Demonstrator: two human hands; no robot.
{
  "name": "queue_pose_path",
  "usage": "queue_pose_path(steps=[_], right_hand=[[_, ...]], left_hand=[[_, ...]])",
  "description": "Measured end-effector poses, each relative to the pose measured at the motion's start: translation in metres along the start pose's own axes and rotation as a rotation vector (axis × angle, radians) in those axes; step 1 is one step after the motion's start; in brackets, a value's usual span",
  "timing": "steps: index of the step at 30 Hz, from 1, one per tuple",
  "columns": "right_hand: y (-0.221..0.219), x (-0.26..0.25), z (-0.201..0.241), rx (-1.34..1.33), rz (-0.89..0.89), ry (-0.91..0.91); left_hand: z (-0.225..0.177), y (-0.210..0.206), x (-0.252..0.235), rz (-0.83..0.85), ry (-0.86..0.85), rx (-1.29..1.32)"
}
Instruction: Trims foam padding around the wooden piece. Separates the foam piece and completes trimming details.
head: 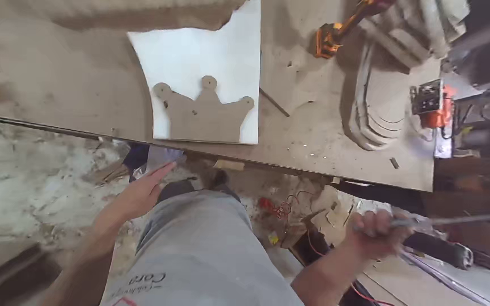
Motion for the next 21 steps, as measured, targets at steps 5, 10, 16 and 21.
queue_pose_path(steps=[5, 10, 16, 21], right_hand=[[-0.036, 0.011, -0.133, 0.668, -0.232, -0.413], [-0.130, 0.018, -0.188, 0.591, -0.060, -0.503], [-0.191, 0.022, -0.207, 0.691, 0.043, -0.496], [-0.205, 0.029, -0.213, 1.011, -0.053, -0.456]], left_hand=[[-0.019, 0.064, -0.017, -0.275, -0.092, 0.009], [0.022, 0.126, -0.038, -0.515, -0.008, -0.088], [0.012, 0.140, -0.070, -0.662, -0.034, -0.060], [-0.108, 0.115, -0.150, -0.511, -0.448, -0.218]])
Point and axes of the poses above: each hand's wrist, its own x-axis away from the middle knuckle, its own y-axis out of the back of the hand, z = x × y, the point moved 8 cm from there along -x, towards the middle knuckle, and after that the axes turned 12 degrees about -x, right-handed, at the moved point
